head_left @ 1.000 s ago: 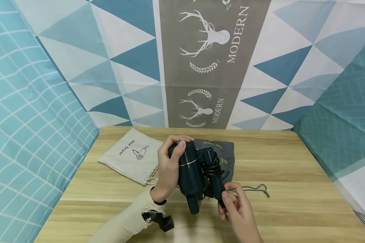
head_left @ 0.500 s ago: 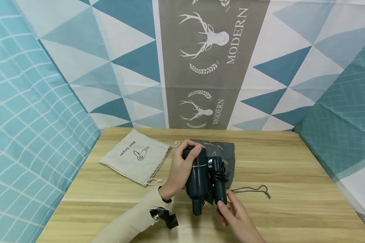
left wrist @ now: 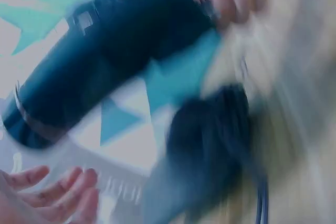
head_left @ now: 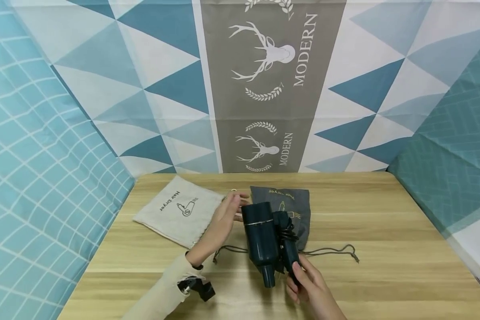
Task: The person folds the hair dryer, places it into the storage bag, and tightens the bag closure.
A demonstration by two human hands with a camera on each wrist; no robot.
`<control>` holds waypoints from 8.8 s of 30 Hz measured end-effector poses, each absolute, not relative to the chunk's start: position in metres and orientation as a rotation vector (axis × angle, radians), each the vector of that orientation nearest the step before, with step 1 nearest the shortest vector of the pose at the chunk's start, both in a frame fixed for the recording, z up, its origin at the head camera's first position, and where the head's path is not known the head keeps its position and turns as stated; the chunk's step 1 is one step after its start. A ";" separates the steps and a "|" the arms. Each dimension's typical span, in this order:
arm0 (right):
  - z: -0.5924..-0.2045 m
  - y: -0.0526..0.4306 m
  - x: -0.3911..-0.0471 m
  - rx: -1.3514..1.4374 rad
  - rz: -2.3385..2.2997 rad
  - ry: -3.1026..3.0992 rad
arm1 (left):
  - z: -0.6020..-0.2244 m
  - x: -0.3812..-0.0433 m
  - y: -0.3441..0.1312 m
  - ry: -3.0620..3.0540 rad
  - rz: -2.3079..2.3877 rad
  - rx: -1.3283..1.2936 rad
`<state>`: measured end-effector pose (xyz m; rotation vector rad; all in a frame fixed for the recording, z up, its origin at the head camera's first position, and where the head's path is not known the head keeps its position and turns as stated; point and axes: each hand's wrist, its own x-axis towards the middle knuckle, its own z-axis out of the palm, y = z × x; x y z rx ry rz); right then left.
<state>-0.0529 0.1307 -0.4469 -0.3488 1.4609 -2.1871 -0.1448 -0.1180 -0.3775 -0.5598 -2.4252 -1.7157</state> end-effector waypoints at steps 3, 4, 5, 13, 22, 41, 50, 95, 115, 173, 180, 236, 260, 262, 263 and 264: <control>-0.449 0.134 -0.052 -0.319 -2.201 1.436 | -0.397 -0.155 -0.136 -2.527 -1.309 -0.495; -0.449 0.135 -0.052 -0.306 -2.203 1.432 | -0.403 -0.159 -0.142 -2.576 -1.151 -0.466; -0.450 0.136 -0.052 -0.291 -2.205 1.425 | -0.408 -0.161 -0.148 -2.637 -1.013 -0.431; -0.451 0.138 -0.055 -0.233 -2.184 1.403 | -0.435 -0.177 -0.183 -2.972 -0.393 -0.210; -0.454 0.133 -0.055 -0.198 -2.148 1.357 | -0.448 -0.182 -0.205 -3.205 -0.328 -0.250; -0.457 0.134 -0.056 -0.157 -2.171 1.348 | -0.423 -0.190 -0.194 -2.983 -0.545 -0.730; -0.456 0.131 -0.055 -0.146 -2.181 1.328 | -0.397 -0.184 -0.193 -2.859 -0.717 -0.794; -0.447 0.148 -0.060 -0.213 -2.353 1.434 | -0.355 -0.169 -0.141 -2.600 -0.922 -0.950; -0.444 0.139 -0.056 -0.327 -2.173 1.905 | -0.358 -0.168 -0.137 -2.642 -1.023 -0.988; -0.438 0.116 -0.042 -0.262 -1.188 3.272 | -0.352 -0.131 -0.114 -2.626 -0.604 -1.354; -0.434 0.118 -0.040 -0.084 -1.418 3.118 | -0.353 -0.132 -0.113 -2.621 -0.590 -1.338; -0.442 0.132 -0.052 -0.345 -2.151 0.684 | -0.345 -0.131 -0.125 -2.628 -0.446 -1.200; -0.389 0.080 -0.074 -0.198 -2.222 1.065 | -0.332 -0.138 -0.140 -2.596 -0.673 -1.217; -0.385 0.074 -0.076 -0.150 -2.224 1.113 | -0.332 -0.139 -0.142 -2.623 -0.712 -1.209; -0.384 0.072 -0.077 -0.120 -2.223 1.129 | -0.332 -0.140 -0.142 -2.638 -0.728 -1.207; -0.383 0.069 -0.079 -0.095 -2.221 1.143 | -0.332 -0.140 -0.143 -2.652 -0.741 -1.208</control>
